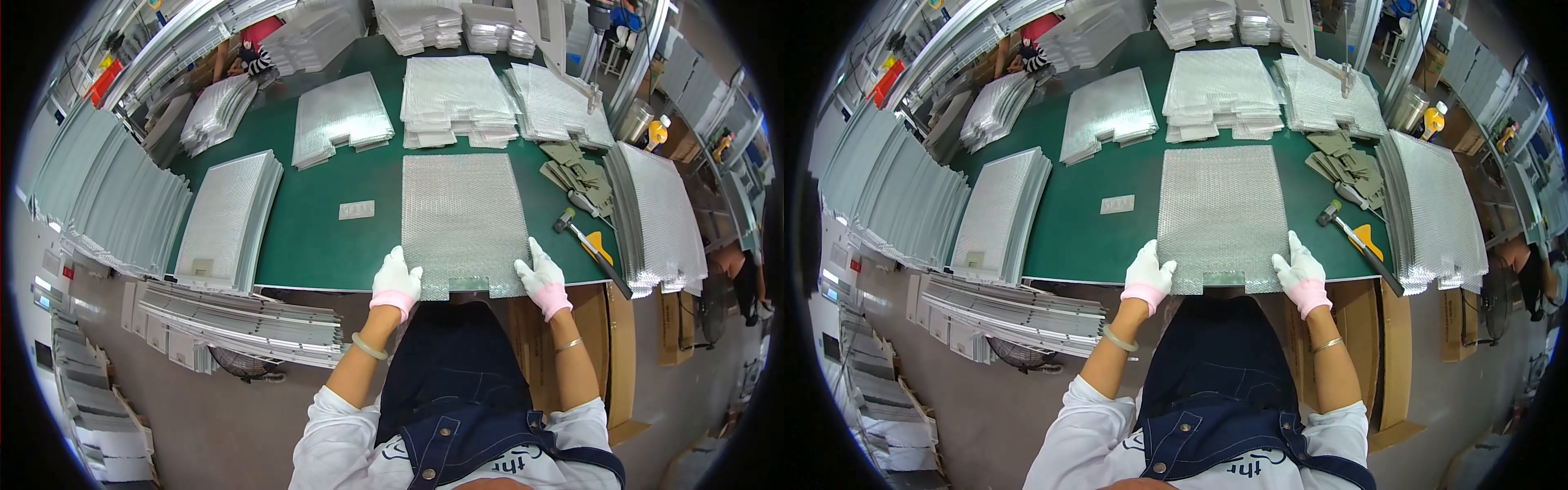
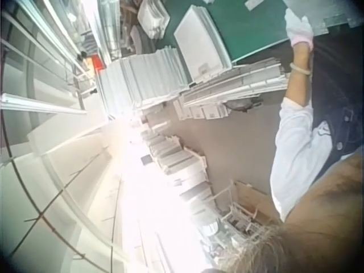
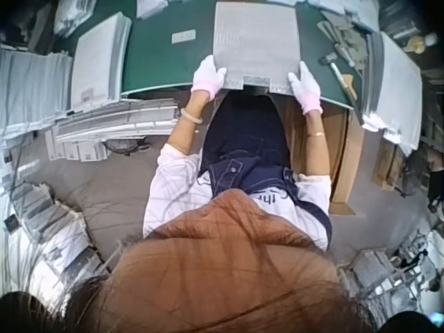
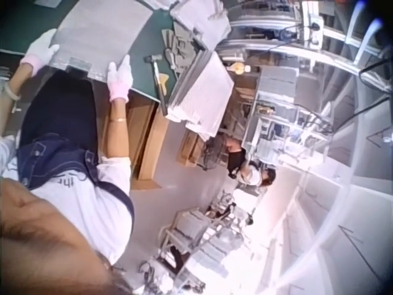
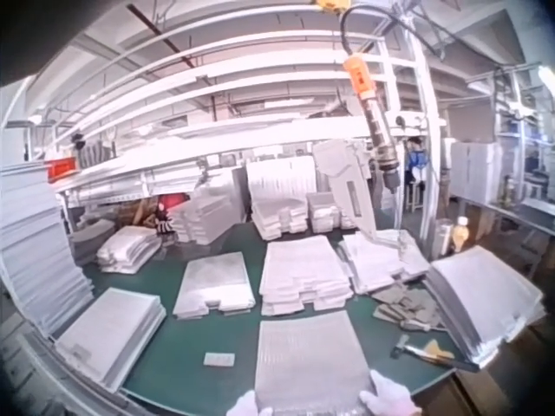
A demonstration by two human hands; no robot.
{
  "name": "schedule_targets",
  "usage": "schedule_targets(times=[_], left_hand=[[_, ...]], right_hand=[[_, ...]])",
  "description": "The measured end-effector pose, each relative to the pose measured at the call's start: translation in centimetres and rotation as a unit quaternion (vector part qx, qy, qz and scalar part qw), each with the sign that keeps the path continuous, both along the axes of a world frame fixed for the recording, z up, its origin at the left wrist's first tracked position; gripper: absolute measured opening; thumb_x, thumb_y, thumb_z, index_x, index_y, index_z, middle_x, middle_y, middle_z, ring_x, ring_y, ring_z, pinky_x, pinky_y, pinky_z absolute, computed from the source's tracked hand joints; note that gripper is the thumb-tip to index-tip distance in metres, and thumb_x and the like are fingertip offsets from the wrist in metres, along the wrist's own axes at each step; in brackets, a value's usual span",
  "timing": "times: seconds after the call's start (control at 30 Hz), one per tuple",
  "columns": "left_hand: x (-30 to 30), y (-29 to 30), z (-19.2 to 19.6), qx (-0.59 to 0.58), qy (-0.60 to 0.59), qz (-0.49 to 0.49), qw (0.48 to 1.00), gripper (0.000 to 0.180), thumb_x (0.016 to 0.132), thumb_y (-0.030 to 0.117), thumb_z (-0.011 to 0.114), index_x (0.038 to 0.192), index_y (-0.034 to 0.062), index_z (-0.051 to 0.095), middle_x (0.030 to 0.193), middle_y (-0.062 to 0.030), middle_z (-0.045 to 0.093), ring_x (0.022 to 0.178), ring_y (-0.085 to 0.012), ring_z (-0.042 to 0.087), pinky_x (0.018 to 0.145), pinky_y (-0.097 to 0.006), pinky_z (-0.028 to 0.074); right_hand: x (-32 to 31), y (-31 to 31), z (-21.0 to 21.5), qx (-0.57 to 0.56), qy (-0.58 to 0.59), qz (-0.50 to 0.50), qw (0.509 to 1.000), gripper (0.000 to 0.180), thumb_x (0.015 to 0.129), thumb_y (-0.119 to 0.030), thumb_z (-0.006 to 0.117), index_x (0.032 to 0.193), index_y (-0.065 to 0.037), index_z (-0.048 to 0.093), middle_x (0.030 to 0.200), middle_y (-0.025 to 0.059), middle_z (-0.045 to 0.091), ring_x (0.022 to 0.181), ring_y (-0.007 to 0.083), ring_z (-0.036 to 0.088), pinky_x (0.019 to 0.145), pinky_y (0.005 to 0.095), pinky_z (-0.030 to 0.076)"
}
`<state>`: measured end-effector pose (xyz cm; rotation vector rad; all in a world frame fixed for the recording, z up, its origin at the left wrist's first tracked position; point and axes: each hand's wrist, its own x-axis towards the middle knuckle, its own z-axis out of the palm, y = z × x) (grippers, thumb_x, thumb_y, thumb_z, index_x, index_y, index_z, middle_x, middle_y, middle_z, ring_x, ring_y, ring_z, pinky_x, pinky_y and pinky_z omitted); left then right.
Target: Assembling and inspecting industrial filter components at a factory assembly line.
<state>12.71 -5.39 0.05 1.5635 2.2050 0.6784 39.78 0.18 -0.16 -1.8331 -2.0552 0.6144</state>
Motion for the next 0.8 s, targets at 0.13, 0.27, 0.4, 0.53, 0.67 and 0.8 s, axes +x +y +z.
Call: schedule_targets(times=[0.13,0.27,0.4,0.53,0.67,0.8], left_hand=[[-0.1,0.3,-0.1,-0.005,-0.005,0.003,1.0,0.053,0.078,0.02,0.064,0.121,-0.0012,0.042,0.115,-0.0242,0.052,0.103,-0.0397,0.054,0.087,-0.043,0.045],[0.0,0.5,1.9,-0.065,-0.033,-0.011,0.997,0.051,0.079,0.022,0.064,0.12,0.0003,0.043,0.118,-0.0237,0.051,0.106,-0.0386,0.053,0.088,-0.043,0.045],[0.4,0.6,2.9,-0.143,0.124,0.004,0.982,0.055,0.077,0.03,0.066,0.122,0.0065,0.044,0.111,-0.0168,0.051,0.102,-0.0344,0.054,0.084,-0.046,0.046],[0.9,-0.2,2.6,0.029,0.213,-0.067,0.974,0.048,0.073,0.027,0.067,0.118,0.0177,0.053,0.122,-0.0131,0.047,0.112,-0.0308,0.044,0.091,-0.044,0.037],[0.3,0.2,1.7,0.057,0.283,-0.14,0.947,0.035,0.071,0.018,0.063,0.106,0.0152,0.061,0.123,-0.0121,0.047,0.112,-0.0304,0.045,0.094,-0.043,0.034],[1.4,1.2,1.3,0.047,0.289,-0.165,0.942,0.033,0.067,0.012,0.06,0.099,0.0057,0.06,0.12,-0.0131,0.05,0.111,-0.0303,0.045,0.094,-0.042,0.033]], right_hand=[[-0.4,0.1,0.4,0.001,-0.008,-0.014,1.0,0.063,0.085,-0.035,0.052,0.136,-0.003,0.033,0.12,0.0217,0.052,0.108,0.034,0.053,0.093,0.0371,0.041],[-0.5,0.4,0.3,-0.009,-0.031,-0.015,0.999,0.062,0.085,-0.036,0.05,0.135,-0.003,0.034,0.117,0.0209,0.054,0.105,0.0342,0.054,0.091,0.0389,0.042],[-0.9,0.3,1.3,-0.038,-0.054,-0.015,0.998,0.06,0.086,-0.036,0.049,0.134,-0.003,0.035,0.114,0.02,0.055,0.103,0.0332,0.056,0.089,0.0389,0.044],[-1.1,0.1,2.0,-0.051,-0.108,-0.026,0.992,0.061,0.085,-0.038,0.051,0.133,-0.004,0.035,0.11,0.019,0.055,0.099,0.0322,0.058,0.085,0.0389,0.046],[-2.7,-1.6,2.7,0.139,-0.204,0.003,0.969,0.053,0.08,-0.034,0.06,0.123,-0.006,0.044,0.093,0.014,0.055,0.085,0.0295,0.058,0.072,0.0402,0.049],[-1.9,-2.0,0.6,0.111,-0.104,0.161,0.975,0.045,0.081,-0.027,0.059,0.121,-0.011,0.048,0.089,0.0116,0.058,0.084,0.0295,0.058,0.072,0.0411,0.048]])
